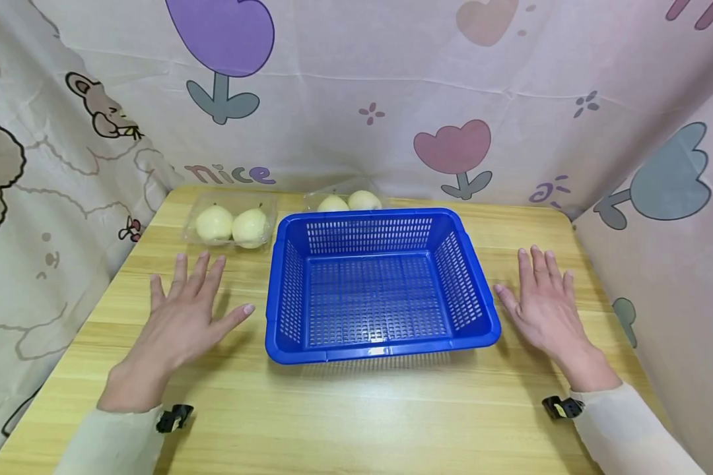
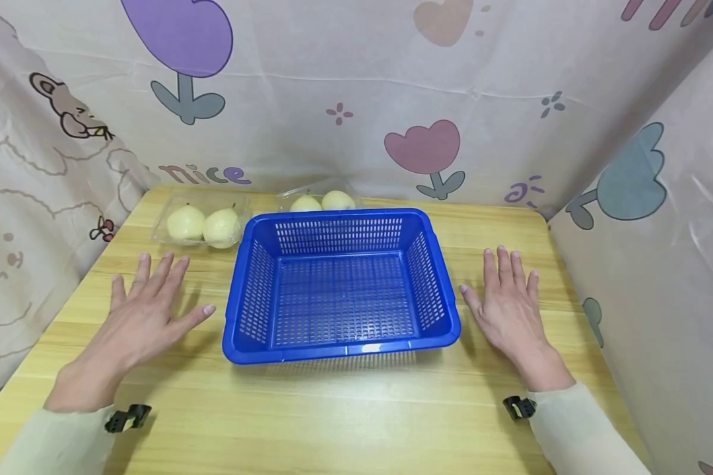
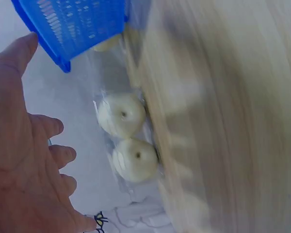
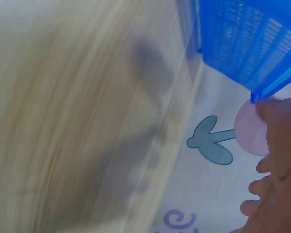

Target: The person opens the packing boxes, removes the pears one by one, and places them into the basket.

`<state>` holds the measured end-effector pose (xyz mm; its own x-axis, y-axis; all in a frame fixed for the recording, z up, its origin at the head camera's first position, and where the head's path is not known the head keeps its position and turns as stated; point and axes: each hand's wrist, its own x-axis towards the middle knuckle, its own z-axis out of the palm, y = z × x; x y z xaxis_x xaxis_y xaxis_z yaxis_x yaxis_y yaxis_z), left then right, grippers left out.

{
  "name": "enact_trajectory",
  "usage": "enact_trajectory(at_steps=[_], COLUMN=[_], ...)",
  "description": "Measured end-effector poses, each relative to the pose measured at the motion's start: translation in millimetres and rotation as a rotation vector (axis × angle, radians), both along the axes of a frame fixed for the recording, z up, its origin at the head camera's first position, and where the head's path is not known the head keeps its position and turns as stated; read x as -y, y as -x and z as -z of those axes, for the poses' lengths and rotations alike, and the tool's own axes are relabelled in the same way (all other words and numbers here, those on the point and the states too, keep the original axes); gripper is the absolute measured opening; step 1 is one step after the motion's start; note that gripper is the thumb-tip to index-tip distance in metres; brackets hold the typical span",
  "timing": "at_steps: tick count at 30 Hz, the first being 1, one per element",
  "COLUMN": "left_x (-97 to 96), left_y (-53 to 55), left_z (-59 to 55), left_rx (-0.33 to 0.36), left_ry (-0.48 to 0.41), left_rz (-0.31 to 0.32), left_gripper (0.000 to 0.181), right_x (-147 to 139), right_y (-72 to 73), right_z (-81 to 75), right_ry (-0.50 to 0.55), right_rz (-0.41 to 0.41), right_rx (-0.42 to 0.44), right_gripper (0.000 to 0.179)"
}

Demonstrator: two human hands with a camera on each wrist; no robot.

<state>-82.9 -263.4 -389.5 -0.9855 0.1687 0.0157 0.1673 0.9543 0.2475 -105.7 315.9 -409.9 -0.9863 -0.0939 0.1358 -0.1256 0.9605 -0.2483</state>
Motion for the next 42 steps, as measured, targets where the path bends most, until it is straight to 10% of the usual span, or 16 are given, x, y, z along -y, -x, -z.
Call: enact_trajectory(at_steps=[10,22,42], left_x=[-40.1,-79.1,-156.0], left_y=[-23.0,-36.8,-40.5], left_z=[-18.5,-8.4,3.1], left_rx=[-0.134,0.046,0.036], left_ry=[-0.165,-0.14,-0.187], left_rz=[0.166,0.25,0.354], left_gripper=[0.092,0.127,0.129], right_x=[39.0,106.3,104.5], right_y=[-23.3,-61.7,-80.6], right_z=[-16.1,-6.8,-12.0], right_ry=[0.239,-0.001,-0.093], right_rz=[-0.055,-0.322,-0.328], right_rx=[-0.3,-0.282,-0.25], right_gripper=[0.051,0.086,0.087])
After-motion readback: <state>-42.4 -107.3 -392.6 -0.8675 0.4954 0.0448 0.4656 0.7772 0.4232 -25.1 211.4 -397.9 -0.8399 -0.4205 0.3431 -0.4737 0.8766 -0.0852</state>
